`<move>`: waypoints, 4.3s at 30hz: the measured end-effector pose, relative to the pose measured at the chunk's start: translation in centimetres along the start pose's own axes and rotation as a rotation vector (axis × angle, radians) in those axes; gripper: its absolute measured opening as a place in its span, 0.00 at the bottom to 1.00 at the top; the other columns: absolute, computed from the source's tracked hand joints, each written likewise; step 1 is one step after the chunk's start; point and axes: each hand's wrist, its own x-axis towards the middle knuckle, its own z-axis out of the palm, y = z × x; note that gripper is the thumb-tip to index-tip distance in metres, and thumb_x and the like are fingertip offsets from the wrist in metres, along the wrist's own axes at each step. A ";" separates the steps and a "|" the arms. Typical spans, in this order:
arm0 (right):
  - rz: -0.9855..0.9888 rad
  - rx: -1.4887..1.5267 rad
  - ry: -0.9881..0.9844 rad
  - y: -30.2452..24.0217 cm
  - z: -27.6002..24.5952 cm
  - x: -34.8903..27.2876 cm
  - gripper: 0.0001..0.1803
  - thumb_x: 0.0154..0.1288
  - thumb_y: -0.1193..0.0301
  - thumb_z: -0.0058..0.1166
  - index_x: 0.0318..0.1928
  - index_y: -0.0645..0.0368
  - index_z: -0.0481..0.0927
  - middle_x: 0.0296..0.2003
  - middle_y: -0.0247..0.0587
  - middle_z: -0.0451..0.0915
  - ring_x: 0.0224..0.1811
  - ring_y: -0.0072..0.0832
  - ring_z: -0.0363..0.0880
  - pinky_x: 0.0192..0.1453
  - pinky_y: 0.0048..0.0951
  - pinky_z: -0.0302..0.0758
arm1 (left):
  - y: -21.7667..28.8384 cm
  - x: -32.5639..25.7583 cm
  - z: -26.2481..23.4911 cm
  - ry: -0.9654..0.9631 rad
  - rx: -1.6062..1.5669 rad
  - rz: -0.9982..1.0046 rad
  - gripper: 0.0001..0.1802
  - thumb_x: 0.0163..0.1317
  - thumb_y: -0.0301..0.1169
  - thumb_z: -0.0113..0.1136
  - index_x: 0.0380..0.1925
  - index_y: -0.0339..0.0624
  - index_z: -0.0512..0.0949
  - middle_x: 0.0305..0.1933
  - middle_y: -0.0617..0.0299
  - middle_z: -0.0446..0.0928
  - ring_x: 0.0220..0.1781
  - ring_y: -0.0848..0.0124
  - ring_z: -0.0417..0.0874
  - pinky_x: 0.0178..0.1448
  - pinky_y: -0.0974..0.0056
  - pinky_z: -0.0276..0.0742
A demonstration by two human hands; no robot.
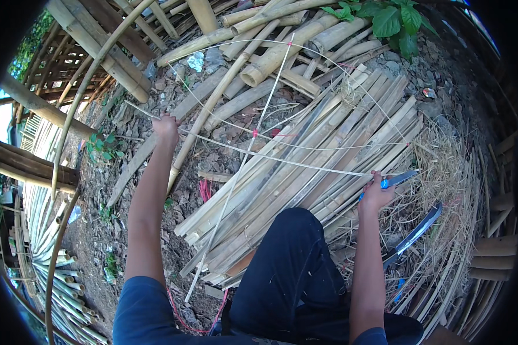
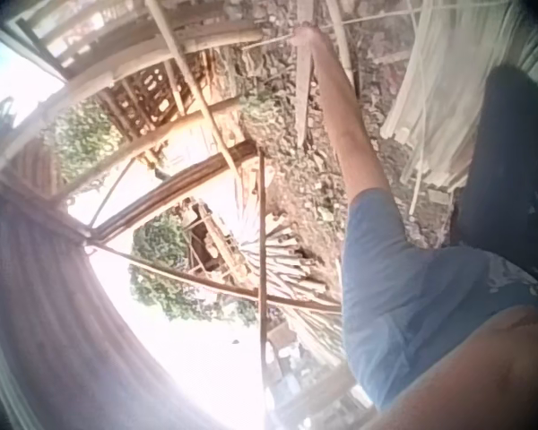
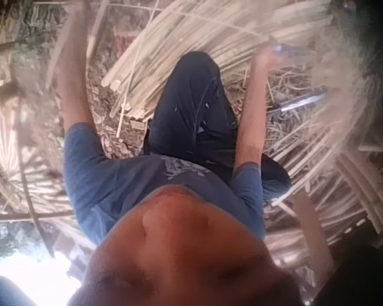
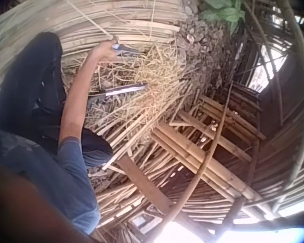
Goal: The person is preparing bamboo strips by trimming and smoothing them with a machete and a utility knife to build a kite frame.
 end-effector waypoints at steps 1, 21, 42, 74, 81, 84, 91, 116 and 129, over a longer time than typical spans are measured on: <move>-0.038 -0.044 -0.040 0.7 0.0 0.3 0.23 0.66 0.77 0.54 0.59 0.61 0.62 0.33 0.41 0.82 0.16 0.14 0.64 0.16 0.19 0.57 | -0.4 0.7 0.1 0.014 0.233 0.050 0.15 0.71 0.25 0.39 0.56 0.37 0.61 0.36 0.58 0.69 0.24 0.72 0.70 0.21 0.65 0.70; -0.165 -0.262 -0.154 4.1 2.3 2.2 0.10 0.68 0.75 0.54 0.46 0.66 0.71 0.29 0.35 0.80 0.26 0.16 0.70 0.34 0.20 0.67 | -2.6 0.8 -0.1 -0.311 0.786 0.085 0.15 0.74 0.28 0.40 0.58 0.37 0.65 0.23 0.62 0.74 0.17 0.74 0.73 0.16 0.67 0.66; -0.032 -0.119 -0.268 5.1 4.2 -0.1 0.10 0.69 0.73 0.54 0.47 0.63 0.71 0.28 0.35 0.80 0.18 0.13 0.65 0.21 0.18 0.61 | -0.3 -1.8 -5.1 -0.475 0.836 0.085 0.21 0.75 0.30 0.39 0.66 0.37 0.61 0.25 0.68 0.71 0.17 0.80 0.68 0.19 0.73 0.64; 0.243 -0.050 -0.232 2.8 3.5 -0.1 0.12 0.68 0.70 0.58 0.47 0.63 0.76 0.30 0.38 0.83 0.12 0.12 0.58 0.15 0.19 0.56 | -2.6 -1.5 -3.5 -0.474 0.760 0.104 0.21 0.76 0.30 0.39 0.65 0.38 0.64 0.23 0.65 0.73 0.15 0.78 0.69 0.16 0.71 0.63; 0.283 -0.039 -0.280 3.2 4.0 -0.5 0.13 0.67 0.70 0.58 0.48 0.61 0.73 0.32 0.40 0.83 0.13 0.14 0.60 0.15 0.20 0.59 | -1.5 -1.8 -4.1 -0.447 0.838 0.154 0.15 0.76 0.32 0.38 0.52 0.37 0.72 0.23 0.65 0.73 0.15 0.78 0.70 0.16 0.69 0.64; 0.240 -0.044 -0.210 3.2 3.6 0.0 0.10 0.68 0.71 0.57 0.46 0.63 0.75 0.31 0.40 0.83 0.12 0.13 0.59 0.14 0.19 0.56 | -2.0 -3.1 -2.9 -0.465 0.819 0.138 0.15 0.76 0.32 0.38 0.49 0.37 0.72 0.23 0.64 0.74 0.16 0.78 0.71 0.17 0.69 0.65; 0.227 -0.103 -0.249 3.9 3.4 0.2 0.12 0.68 0.68 0.58 0.46 0.61 0.75 0.33 0.38 0.83 0.13 0.14 0.60 0.15 0.19 0.58 | -2.2 -3.0 -3.2 -0.463 0.861 0.167 0.17 0.75 0.32 0.37 0.55 0.38 0.71 0.23 0.63 0.75 0.16 0.77 0.71 0.19 0.68 0.68; 0.214 -0.094 -0.239 4.2 3.3 0.2 0.10 0.67 0.69 0.59 0.44 0.62 0.76 0.31 0.40 0.83 0.12 0.13 0.60 0.14 0.19 0.57 | -2.1 -3.1 -2.9 -0.461 0.847 0.176 0.15 0.76 0.32 0.38 0.53 0.38 0.72 0.22 0.63 0.74 0.17 0.77 0.72 0.20 0.68 0.67; 0.048 0.072 -0.129 -3.0 0.3 -2.6 0.09 0.68 0.73 0.56 0.46 0.61 0.73 0.34 0.43 0.82 0.16 0.14 0.63 0.17 0.18 0.60 | 6.2 -9.3 -4.6 -0.307 0.258 0.161 0.21 0.77 0.30 0.36 0.68 0.40 0.58 0.30 0.62 0.72 0.20 0.79 0.66 0.20 0.72 0.63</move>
